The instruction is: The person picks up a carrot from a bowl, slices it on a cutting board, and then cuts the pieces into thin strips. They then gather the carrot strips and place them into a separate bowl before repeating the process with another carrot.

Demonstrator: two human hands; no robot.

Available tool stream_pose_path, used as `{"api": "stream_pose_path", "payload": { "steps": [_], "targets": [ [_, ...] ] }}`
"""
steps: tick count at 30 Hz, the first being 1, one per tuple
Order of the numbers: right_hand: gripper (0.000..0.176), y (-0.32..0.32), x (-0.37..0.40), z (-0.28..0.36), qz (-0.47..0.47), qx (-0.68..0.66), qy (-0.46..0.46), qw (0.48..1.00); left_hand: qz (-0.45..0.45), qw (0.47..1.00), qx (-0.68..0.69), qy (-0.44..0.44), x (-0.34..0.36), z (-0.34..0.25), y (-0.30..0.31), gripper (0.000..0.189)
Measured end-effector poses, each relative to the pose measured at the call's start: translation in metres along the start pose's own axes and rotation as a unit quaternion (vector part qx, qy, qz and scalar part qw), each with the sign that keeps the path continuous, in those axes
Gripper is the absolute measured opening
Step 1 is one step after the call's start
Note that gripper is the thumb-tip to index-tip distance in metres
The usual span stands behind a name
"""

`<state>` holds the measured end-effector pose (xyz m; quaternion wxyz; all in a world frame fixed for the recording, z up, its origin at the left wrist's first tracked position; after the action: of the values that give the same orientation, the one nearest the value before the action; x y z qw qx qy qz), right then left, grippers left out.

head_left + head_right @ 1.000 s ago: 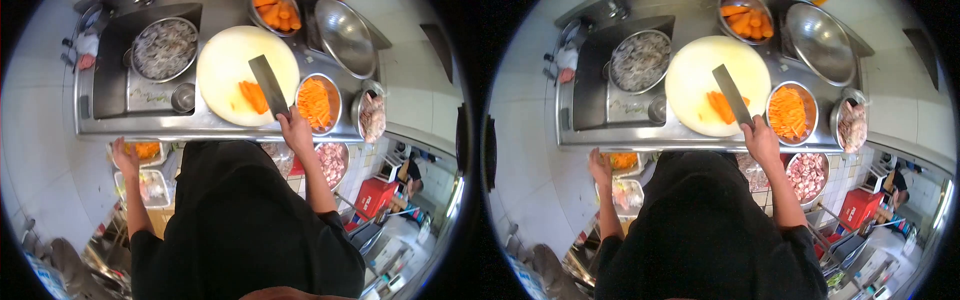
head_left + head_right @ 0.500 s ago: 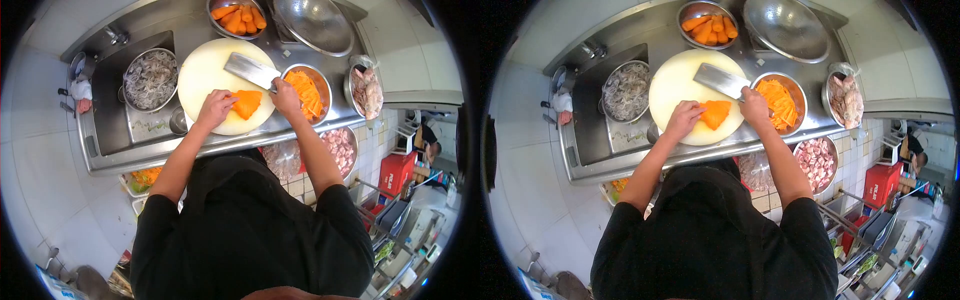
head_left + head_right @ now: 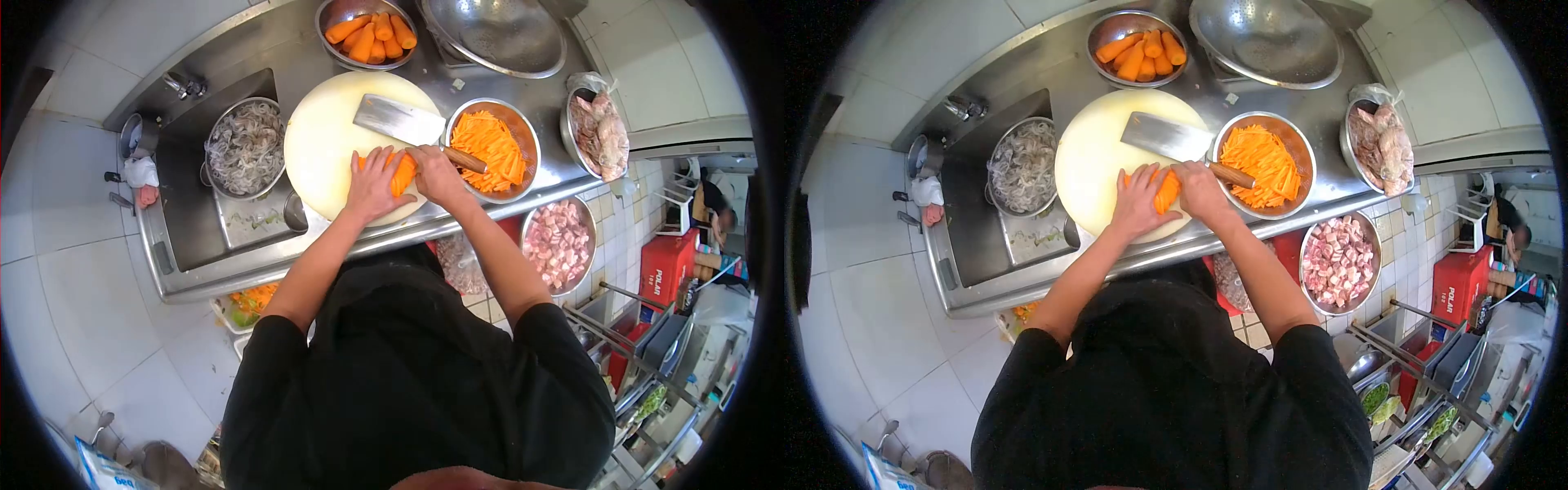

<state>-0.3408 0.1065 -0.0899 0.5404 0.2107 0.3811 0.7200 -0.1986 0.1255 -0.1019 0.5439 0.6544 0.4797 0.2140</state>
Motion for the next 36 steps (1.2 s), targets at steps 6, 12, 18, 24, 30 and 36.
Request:
{"api": "stream_pose_path", "payload": {
  "steps": [6, 12, 18, 24, 30, 36],
  "targets": [
    [0.048, -0.010, 0.018, 0.003, 0.010, -0.094, -0.066, 0.993, 0.069, 0.997, 0.011, -0.020, 0.012, 0.021, -0.008, 0.089],
    [0.058, -0.012, 0.029, 0.006, -0.077, -0.087, -0.019, 0.993, 0.068, 0.996, -0.019, 0.050, 0.032, 0.011, 0.010, 0.087],
    [0.062, -0.021, 0.024, -0.003, -0.009, -0.072, -0.036, 0.997, -0.100, 0.927, 0.330, 0.146, 0.049, 0.089, 0.063, 0.073],
    [0.060, -0.023, 0.021, -0.003, -0.016, -0.041, -0.068, 0.997, 0.055, 0.976, 0.201, 0.063, 0.083, 0.091, 0.052, 0.061],
    [0.059, -0.017, 0.024, 0.012, -0.063, -0.044, -0.071, 0.994, 0.025, 0.981, 0.191, 0.026, 0.070, 0.088, 0.043, 0.064],
    [0.058, -0.017, 0.022, 0.005, -0.016, -0.064, -0.103, 0.993, 0.030, 0.987, 0.134, -0.081, 0.025, 0.033, 0.031, 0.088]
  ]
}}
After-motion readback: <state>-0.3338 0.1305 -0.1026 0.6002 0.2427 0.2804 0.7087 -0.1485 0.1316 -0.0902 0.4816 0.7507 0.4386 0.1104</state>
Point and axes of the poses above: each hand's wrist, its own x-axis away from the middle knuckle, its own y-axis out of the back of the hand, z = x × y, the point moved 7 cm from there along -x, towards the middle knuckle, and after that the axes turned 5 degrees about -x, right-handed, at the moved point
